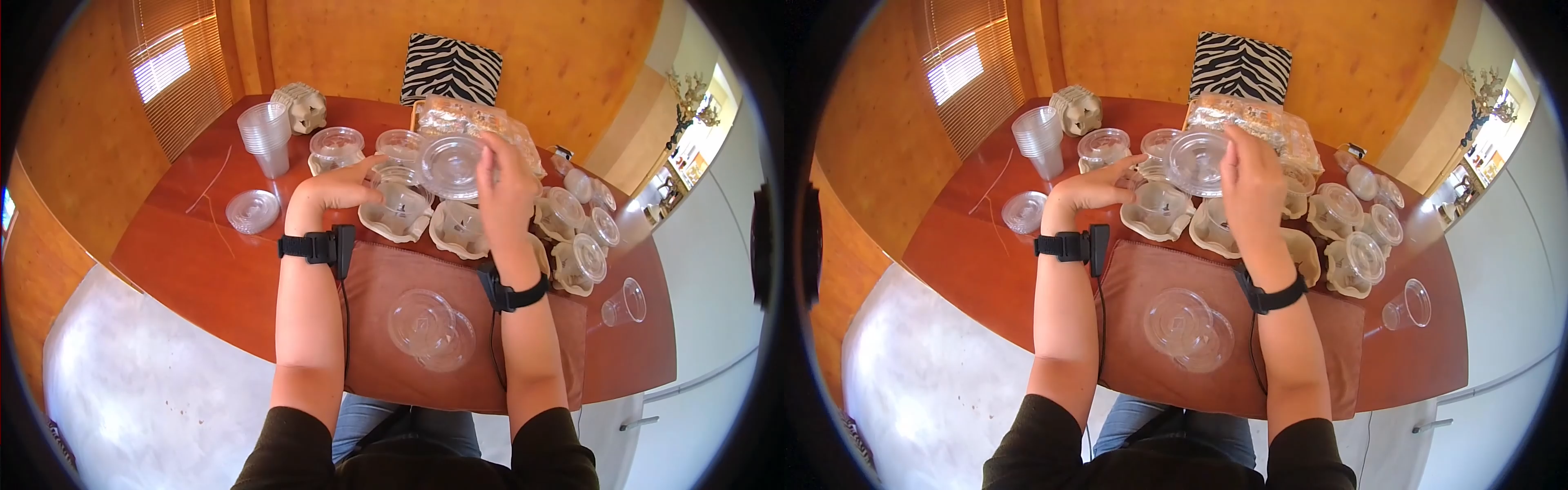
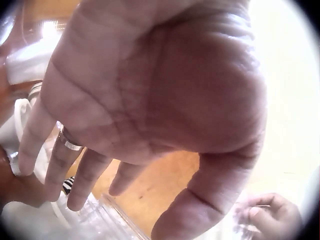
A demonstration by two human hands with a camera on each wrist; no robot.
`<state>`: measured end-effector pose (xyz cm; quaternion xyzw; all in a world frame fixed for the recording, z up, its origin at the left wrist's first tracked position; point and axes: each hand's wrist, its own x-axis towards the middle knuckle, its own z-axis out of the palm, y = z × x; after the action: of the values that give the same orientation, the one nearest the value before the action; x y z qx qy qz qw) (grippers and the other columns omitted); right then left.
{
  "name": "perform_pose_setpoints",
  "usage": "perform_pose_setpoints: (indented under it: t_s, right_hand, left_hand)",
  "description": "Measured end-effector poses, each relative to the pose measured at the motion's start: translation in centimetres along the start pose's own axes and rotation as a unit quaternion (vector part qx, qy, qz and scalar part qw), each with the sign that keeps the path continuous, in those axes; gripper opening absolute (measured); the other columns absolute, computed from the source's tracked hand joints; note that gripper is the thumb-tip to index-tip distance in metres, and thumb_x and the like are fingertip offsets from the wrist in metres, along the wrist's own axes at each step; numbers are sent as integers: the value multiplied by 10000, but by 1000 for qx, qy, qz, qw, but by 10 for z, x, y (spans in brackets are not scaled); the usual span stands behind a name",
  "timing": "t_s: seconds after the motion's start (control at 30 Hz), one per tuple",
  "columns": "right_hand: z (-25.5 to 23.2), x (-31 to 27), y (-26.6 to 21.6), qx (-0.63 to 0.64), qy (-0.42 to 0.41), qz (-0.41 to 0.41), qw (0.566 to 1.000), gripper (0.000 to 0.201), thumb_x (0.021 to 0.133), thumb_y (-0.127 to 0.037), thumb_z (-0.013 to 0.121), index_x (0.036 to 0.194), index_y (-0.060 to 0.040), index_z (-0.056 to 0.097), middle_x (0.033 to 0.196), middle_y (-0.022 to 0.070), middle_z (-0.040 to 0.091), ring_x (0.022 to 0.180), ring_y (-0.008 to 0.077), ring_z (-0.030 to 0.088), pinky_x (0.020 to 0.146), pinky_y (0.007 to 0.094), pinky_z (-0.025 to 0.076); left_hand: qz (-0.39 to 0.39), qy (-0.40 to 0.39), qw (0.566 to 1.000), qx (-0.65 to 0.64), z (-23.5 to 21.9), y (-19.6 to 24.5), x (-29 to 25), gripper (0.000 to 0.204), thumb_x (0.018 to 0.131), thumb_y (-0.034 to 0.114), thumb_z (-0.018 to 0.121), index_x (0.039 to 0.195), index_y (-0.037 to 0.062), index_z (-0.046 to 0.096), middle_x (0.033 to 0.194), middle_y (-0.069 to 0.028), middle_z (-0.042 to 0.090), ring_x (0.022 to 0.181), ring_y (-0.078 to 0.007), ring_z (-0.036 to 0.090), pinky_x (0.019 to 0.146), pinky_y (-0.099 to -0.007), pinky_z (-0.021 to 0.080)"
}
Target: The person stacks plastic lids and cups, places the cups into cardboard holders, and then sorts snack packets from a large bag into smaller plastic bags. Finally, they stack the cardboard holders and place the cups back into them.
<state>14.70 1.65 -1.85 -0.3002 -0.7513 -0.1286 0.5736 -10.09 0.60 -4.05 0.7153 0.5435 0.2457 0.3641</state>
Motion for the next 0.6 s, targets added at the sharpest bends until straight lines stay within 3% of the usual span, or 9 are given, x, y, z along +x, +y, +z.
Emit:
perform_pose_setpoints:
  t_s: [0.03,0.13,0.17,0.23,0.33,0.4,0.5,0.53,0.6]
  right_hand:
    - [-6,4,-2,20,15,12,1000,249,847,-27,552,1094,-52,579,865,129,624,799,289,612,693,362,490]
    - [-19,0,-11,189,-180,124,957,202,860,-33,530,1054,-50,584,838,126,619,786,275,612,691,370,483]
    - [-26,-1,-19,209,-299,127,922,151,871,-50,500,996,-42,585,809,124,612,782,270,615,682,382,477]
    - [-12,-17,-18,272,-432,47,859,112,847,-57,514,934,-28,578,801,133,618,783,292,614,675,398,474]
    - [10,-43,-16,225,-569,15,791,146,891,-158,525,961,-41,574,820,137,620,766,280,610,699,365,483]
    - [17,-50,-19,194,-637,0,746,151,872,-159,548,957,-37,572,809,149,619,773,308,611,700,383,483]
    - [20,-60,-23,152,-638,-7,755,172,847,-145,576,980,-35,575,860,158,624,840,330,609,735,398,479]
    - [17,-59,-25,153,-600,-22,785,183,843,-143,583,989,-33,576,882,157,624,867,333,605,748,400,475]
    - [9,-54,-28,151,-530,-58,833,206,835,-141,598,1007,-29,576,928,156,625,922,338,597,774,405,469]
  left_hand:
    - [0,1,1000,10,0,0,1,814,768,170,615,1471,75,217,1241,-166,545,1159,-238,510,988,-318,390]
    - [3,17,1000,21,0,0,2,751,796,212,633,1447,74,284,1211,-160,567,1143,-240,524,988,-325,393]
    - [4,55,998,10,1,0,3,709,806,216,637,1424,70,323,1197,-151,578,1128,-239,535,968,-327,411]
    - [7,127,992,-6,2,4,2,627,824,223,645,1379,62,401,1167,-134,600,1098,-239,556,928,-329,445]
    - [26,218,975,-42,-5,-5,9,483,848,205,641,1284,53,502,1132,-119,622,1040,-233,588,840,-333,494]
    - [66,305,950,-13,-7,-11,12,403,808,149,634,1187,30,566,1080,-166,635,982,-289,618,824,-375,499]
    - [106,393,908,96,-9,-33,24,344,773,93,617,1108,17,604,1022,-197,639,937,-341,627,817,-412,501]
    - [117,417,890,140,-11,-34,27,333,766,79,611,1092,15,607,1005,-201,638,930,-353,624,817,-420,500]
    - [73,363,909,192,-16,-38,33,377,714,144,655,1080,57,625,1087,-190,608,1028,-365,574,899,-422,467]
